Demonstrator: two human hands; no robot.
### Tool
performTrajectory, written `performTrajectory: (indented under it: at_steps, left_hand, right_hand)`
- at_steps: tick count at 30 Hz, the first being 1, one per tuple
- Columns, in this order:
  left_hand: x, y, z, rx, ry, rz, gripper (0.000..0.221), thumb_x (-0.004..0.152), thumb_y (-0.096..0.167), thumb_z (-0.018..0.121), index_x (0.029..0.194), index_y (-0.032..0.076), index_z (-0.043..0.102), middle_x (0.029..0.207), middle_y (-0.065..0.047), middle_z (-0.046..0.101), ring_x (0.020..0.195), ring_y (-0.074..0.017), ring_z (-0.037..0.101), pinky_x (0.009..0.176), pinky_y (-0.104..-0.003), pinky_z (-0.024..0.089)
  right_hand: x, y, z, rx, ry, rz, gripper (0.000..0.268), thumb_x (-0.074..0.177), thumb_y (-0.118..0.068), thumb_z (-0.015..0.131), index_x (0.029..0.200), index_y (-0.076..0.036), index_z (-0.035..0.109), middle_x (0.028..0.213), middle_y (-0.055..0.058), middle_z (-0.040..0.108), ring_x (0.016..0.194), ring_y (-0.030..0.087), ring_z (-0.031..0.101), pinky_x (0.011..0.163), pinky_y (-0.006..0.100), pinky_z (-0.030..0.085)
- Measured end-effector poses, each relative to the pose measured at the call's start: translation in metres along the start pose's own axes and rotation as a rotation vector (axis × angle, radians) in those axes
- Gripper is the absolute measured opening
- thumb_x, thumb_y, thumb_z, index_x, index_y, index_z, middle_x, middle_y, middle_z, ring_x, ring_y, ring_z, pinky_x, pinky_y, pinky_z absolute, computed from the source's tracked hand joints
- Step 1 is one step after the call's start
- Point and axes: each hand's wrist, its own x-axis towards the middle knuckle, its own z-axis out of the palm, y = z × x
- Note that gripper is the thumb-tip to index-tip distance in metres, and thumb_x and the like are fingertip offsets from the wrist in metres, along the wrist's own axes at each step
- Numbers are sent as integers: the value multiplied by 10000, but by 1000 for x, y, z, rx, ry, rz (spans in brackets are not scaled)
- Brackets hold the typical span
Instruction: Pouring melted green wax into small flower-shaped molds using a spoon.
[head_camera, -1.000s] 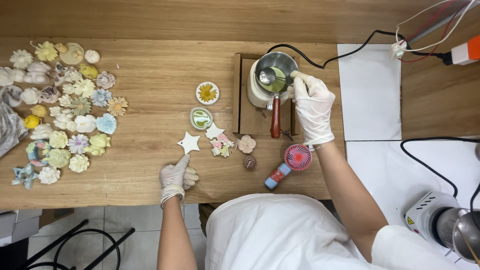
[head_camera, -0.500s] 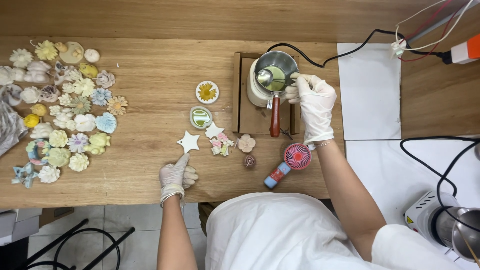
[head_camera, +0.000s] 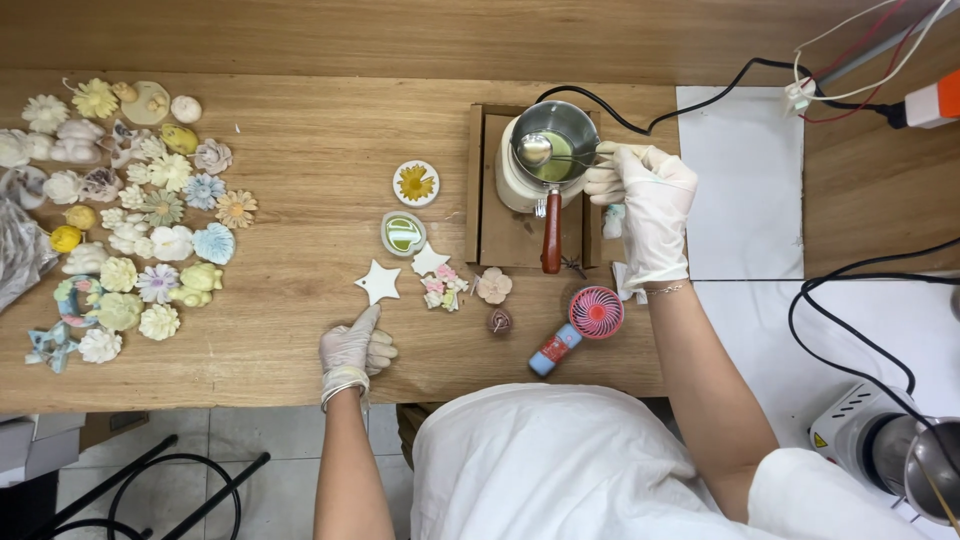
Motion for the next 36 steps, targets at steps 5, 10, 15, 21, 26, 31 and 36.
performTrajectory:
  at_steps: [5,10,15,21,26,31,36]
  left_hand:
    - [15,-10,-1,-47,-28,-15,425,859,331,815,630,18,641,515,-126,636,322,-168,513,292,-282,336]
    - [5,-2,0,-6,-8,0,435,854,352,813,639,5,661,515,-162,652,312,-184,501,301,-288,357]
    - [1,1,-2,64,-19,-7,475,870,384,782,619,-6,681,512,-158,654,309,-183,505,309,-288,382]
    - [5,-3,-3,16,-44,-5,485,869,385,785,618,-14,669,508,-159,646,302,-179,492,303,-293,361]
    - [7,-2,-3,36,-45,-16,484,866,398,779,620,-7,682,512,-166,657,305,-183,495,306,-296,366]
    - [8,-3,-5,68,-57,1,495,873,417,767,626,-6,695,527,-167,678,313,-180,513,315,-295,386]
    - [7,-3,-5,51,-72,4,491,878,408,768,630,-10,692,524,-173,671,310,-186,508,313,-299,378]
  right_hand:
    - [-5,-20,6,-11,8,-19,217,1051,-95,608,1059,92,717,828,132,745,633,129,699,579,232,583]
    - [-10,-37,16,4,-21,-27,215,1050,-94,609,1068,90,717,836,132,750,646,131,708,597,233,594]
    - [-20,-44,38,-40,-83,-12,208,1041,-100,598,1066,68,718,832,130,753,641,140,720,593,244,605]
    - [-34,-20,67,8,-154,62,198,1033,-98,602,1047,60,720,841,134,757,638,147,717,580,257,607]
    - [-44,4,90,27,-222,154,217,1032,-116,595,1082,45,732,827,123,757,650,140,723,589,258,614]
    - [-53,34,112,30,-267,211,236,1025,-135,592,1107,36,733,828,118,763,663,138,730,606,258,622]
    - [-62,58,131,-3,-215,284,250,1017,-153,595,1104,34,736,855,128,774,680,138,727,625,257,623]
